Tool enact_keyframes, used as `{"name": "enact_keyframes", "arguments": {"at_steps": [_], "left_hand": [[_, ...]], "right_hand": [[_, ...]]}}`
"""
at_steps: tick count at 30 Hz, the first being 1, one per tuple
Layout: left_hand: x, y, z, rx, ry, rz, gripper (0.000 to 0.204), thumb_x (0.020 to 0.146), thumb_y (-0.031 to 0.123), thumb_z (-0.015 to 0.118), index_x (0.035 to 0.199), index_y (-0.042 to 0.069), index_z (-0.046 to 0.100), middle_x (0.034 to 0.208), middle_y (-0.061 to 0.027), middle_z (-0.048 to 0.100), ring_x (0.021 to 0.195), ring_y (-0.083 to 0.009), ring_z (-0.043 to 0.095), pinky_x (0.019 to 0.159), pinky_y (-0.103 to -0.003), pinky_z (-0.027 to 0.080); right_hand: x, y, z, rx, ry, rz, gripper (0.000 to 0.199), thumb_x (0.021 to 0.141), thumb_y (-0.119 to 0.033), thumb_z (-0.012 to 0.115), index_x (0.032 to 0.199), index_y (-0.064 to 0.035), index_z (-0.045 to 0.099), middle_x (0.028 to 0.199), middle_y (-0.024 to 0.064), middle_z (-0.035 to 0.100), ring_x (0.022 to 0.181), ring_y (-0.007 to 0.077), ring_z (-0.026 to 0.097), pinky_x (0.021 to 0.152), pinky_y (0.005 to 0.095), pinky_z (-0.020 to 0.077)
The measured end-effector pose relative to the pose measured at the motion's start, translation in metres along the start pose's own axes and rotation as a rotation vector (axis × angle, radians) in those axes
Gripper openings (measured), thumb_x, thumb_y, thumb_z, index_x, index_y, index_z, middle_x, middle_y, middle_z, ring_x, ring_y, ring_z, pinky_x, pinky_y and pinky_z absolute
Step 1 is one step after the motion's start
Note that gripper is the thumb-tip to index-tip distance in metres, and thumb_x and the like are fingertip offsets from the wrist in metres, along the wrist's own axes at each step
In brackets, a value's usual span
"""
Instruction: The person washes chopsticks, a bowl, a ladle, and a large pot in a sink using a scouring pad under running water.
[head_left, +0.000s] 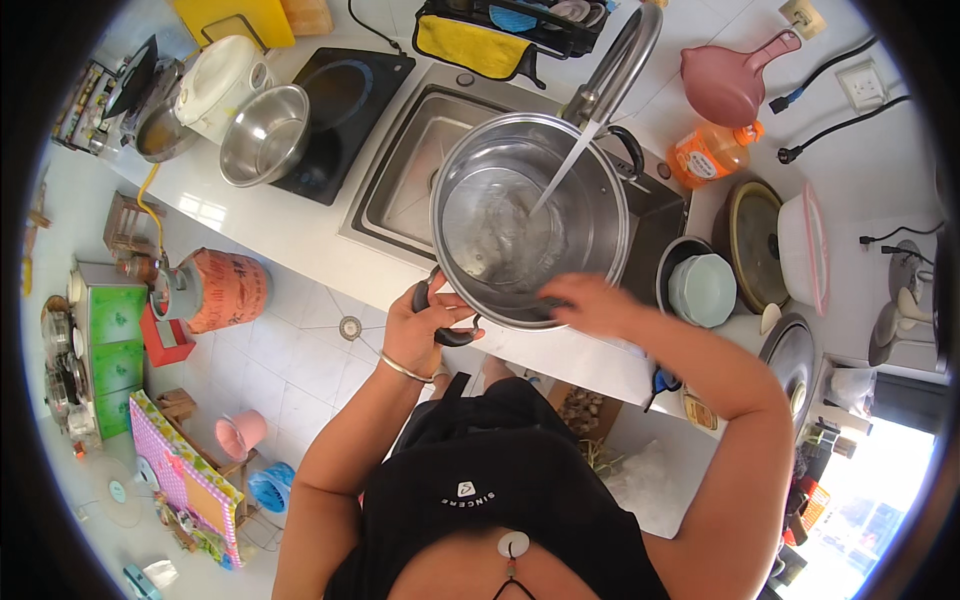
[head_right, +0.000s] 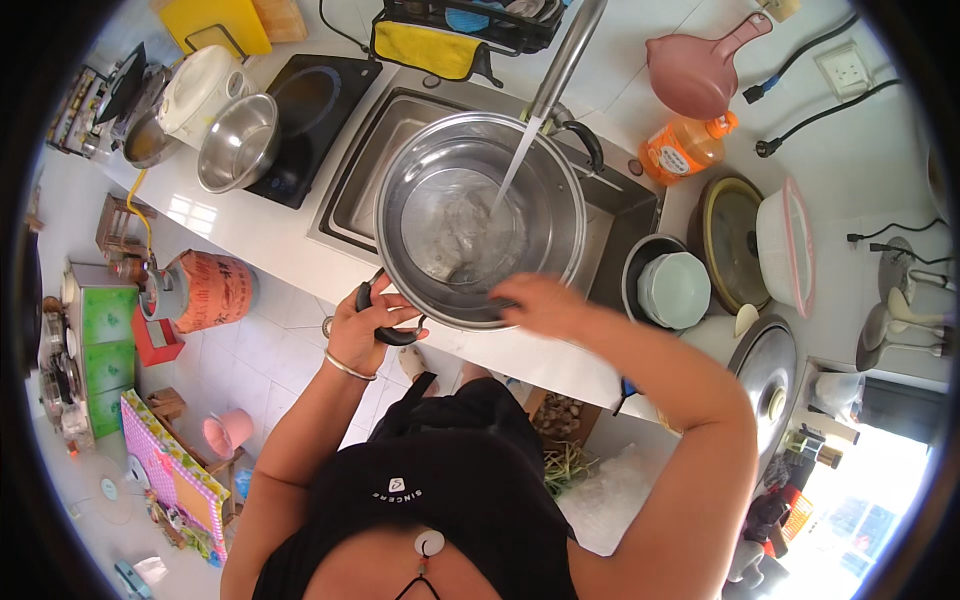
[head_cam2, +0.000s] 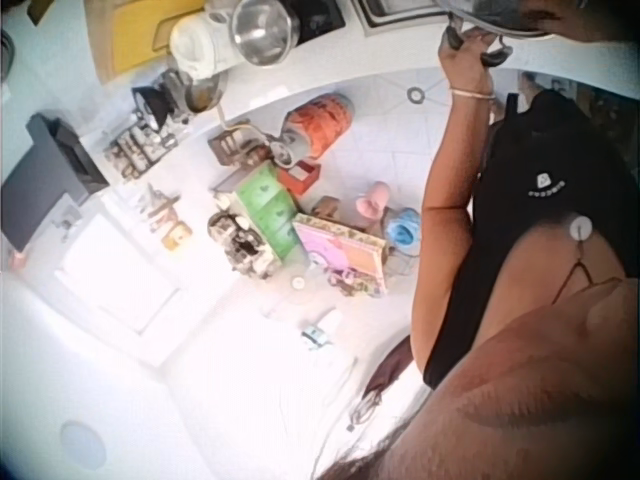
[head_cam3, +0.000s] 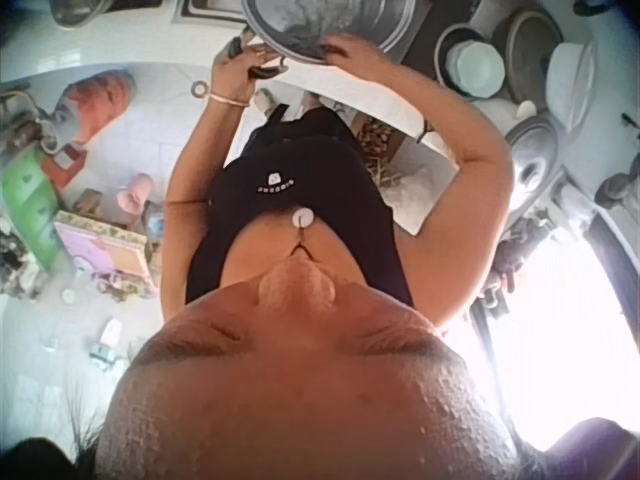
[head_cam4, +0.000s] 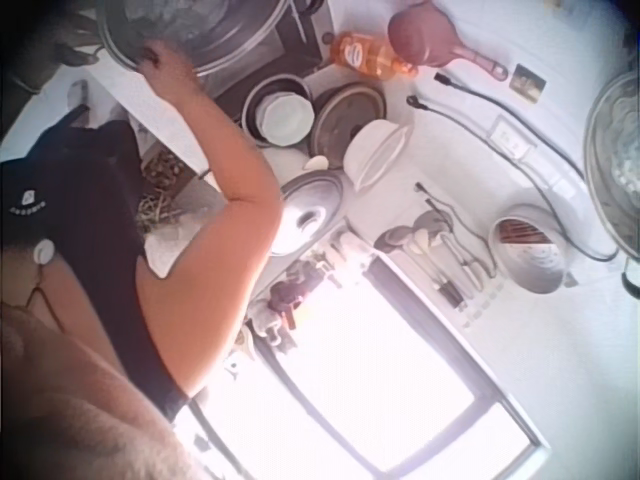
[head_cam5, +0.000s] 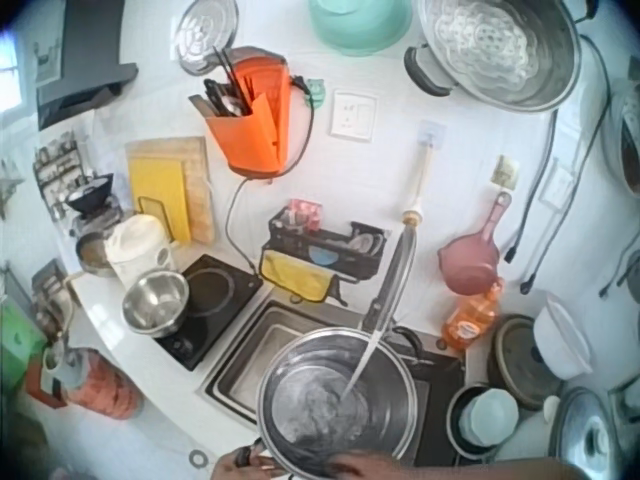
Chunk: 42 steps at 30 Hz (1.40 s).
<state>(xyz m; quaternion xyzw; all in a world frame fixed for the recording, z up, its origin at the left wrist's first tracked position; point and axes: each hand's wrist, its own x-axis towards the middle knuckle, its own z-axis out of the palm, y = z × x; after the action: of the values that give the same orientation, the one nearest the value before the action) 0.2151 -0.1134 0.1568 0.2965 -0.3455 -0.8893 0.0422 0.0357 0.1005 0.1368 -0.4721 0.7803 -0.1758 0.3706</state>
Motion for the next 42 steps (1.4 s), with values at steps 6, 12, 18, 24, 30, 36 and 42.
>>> {"name": "enact_keyframes", "arguments": {"at_steps": [6, 12, 18, 24, 30, 36, 42], "left_hand": [[0.003, 0.005, 0.006, 0.05, 0.022, -0.007, 0.061, 0.069, -0.009, 0.048, 0.13, -0.01, 0.04, 0.096, -0.0218, 0.06, 0.085, -0.0303, 0.066, 0.064, -0.043, 0.06], [0.016, 0.01, -0.004, -0.03, 0.039, -0.048, 0.061, 0.07, -0.008, 0.047, 0.13, -0.008, 0.04, 0.094, -0.0225, 0.06, 0.084, -0.0322, 0.065, 0.067, -0.047, 0.059], [0.024, 0.027, -0.011, -0.046, 0.042, -0.115, 0.058, 0.069, -0.008, 0.046, 0.127, -0.006, 0.044, 0.096, -0.0256, 0.06, 0.087, -0.0361, 0.065, 0.07, -0.05, 0.057], [0.034, 0.023, -0.028, -0.096, 0.026, -0.154, 0.057, 0.068, -0.006, 0.043, 0.125, -0.002, 0.047, 0.098, -0.0283, 0.061, 0.09, -0.0364, 0.065, 0.074, -0.05, 0.054], [0.031, 0.022, -0.039, -0.125, 0.031, -0.155, 0.056, 0.069, -0.006, 0.043, 0.125, -0.002, 0.046, 0.097, -0.0264, 0.062, 0.09, -0.037, 0.065, 0.077, -0.053, 0.053], [0.036, 0.023, -0.032, -0.116, 0.043, -0.175, 0.054, 0.069, -0.007, 0.042, 0.123, -0.006, 0.046, 0.096, -0.0275, 0.062, 0.09, -0.0382, 0.065, 0.075, -0.052, 0.055], [0.04, 0.027, -0.049, -0.086, 0.049, -0.237, 0.052, 0.067, -0.006, 0.043, 0.118, 0.001, 0.048, 0.096, -0.0263, 0.062, 0.09, -0.0357, 0.066, 0.076, -0.05, 0.055]], "right_hand": [[0.066, 0.074, -0.066, -1.275, 0.237, -0.214, 0.042, 0.079, -0.02, 0.058, 0.118, -0.0049, 0.059, 0.136, 0.0149, 0.044, 0.131, 0.0357, 0.032, 0.104, 0.0456, 0.0291], [0.131, 0.044, 0.051, -0.889, -0.299, 0.615, 0.046, 0.084, -0.019, 0.056, 0.128, -0.0054, 0.054, 0.144, 0.0134, 0.037, 0.127, 0.0368, 0.039, 0.078, 0.0511, 0.0486], [0.177, -0.039, 0.024, 0.073, 0.009, -0.024, 0.025, 0.08, -0.015, 0.057, 0.1, -0.0002, 0.06, 0.108, 0.0223, 0.06, 0.097, 0.0316, 0.061, 0.081, 0.04, 0.05], [0.191, 0.035, 0.025, -0.552, 0.143, 0.448, 0.035, 0.075, -0.011, 0.066, 0.109, -0.0023, 0.061, 0.117, 0.0177, 0.058, 0.106, 0.0353, 0.058, 0.08, 0.0439, 0.0515], [0.154, 0.036, -0.006, -0.641, -0.329, 0.286, 0.044, 0.077, -0.015, 0.067, 0.118, -0.0015, 0.06, 0.116, 0.0204, 0.059, 0.105, 0.0384, 0.059, 0.081, 0.0455, 0.0524], [0.243, 0.073, -0.007, 0.157, 0.801, 0.71, 0.052, 0.068, -0.018, 0.072, 0.108, -0.0009, 0.045, 0.102, 0.0211, 0.058, 0.096, 0.0371, 0.06, 0.083, 0.0412, 0.0511], [0.271, -0.02, -0.006, 0.842, 1.289, 0.28, 0.044, 0.062, -0.014, 0.071, 0.099, -0.0014, 0.05, 0.095, 0.019, 0.058, 0.089, 0.0329, 0.058, 0.082, 0.0399, 0.0457]]}}
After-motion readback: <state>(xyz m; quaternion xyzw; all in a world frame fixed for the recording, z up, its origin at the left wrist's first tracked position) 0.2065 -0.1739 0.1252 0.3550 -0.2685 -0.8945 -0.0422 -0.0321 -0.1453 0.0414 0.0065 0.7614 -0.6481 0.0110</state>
